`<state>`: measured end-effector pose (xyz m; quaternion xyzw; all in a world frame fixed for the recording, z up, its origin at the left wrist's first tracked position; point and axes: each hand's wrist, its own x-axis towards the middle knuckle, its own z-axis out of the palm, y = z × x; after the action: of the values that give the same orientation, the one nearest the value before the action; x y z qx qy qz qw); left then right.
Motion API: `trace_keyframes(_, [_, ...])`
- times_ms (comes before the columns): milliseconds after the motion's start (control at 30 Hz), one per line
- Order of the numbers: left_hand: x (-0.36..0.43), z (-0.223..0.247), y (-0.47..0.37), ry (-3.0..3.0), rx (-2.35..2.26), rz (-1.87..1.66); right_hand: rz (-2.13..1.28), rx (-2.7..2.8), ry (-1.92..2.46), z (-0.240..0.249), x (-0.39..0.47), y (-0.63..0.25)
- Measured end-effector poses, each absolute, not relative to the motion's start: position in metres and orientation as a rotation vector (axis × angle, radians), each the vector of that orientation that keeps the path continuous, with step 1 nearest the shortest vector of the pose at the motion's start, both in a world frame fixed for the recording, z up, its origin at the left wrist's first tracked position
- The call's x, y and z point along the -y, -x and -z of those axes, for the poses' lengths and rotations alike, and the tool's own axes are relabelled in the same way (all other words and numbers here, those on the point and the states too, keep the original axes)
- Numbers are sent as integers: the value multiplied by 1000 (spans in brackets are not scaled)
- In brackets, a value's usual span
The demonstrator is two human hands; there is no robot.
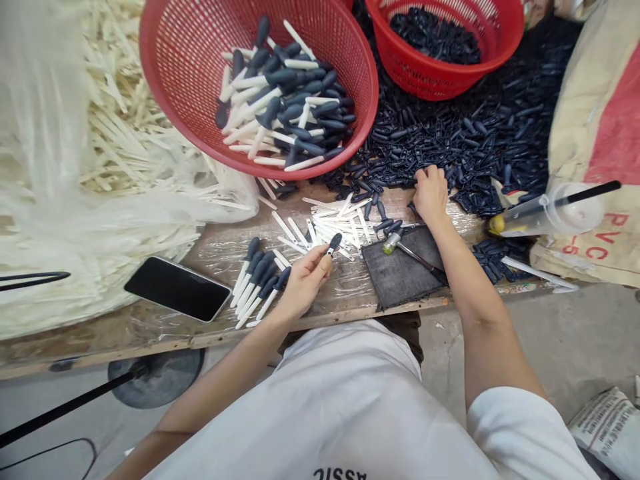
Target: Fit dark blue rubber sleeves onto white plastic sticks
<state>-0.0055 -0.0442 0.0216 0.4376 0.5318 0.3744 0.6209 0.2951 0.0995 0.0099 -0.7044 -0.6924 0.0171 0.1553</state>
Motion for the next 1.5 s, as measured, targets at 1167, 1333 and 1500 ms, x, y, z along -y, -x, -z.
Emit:
trace_keyframes(1167, [79,0,-10,-1743,-1115,-453,-301,2055,2029,-42,86,-262])
trace_keyframes(1333, [70,13,-22,-1261,-1146,-364,-141,2140,2202,-28,94,-279])
trace_keyframes(1500, [56,12,-30,-1208,-1157,-311,-380,2136,2193,-53,118,-265])
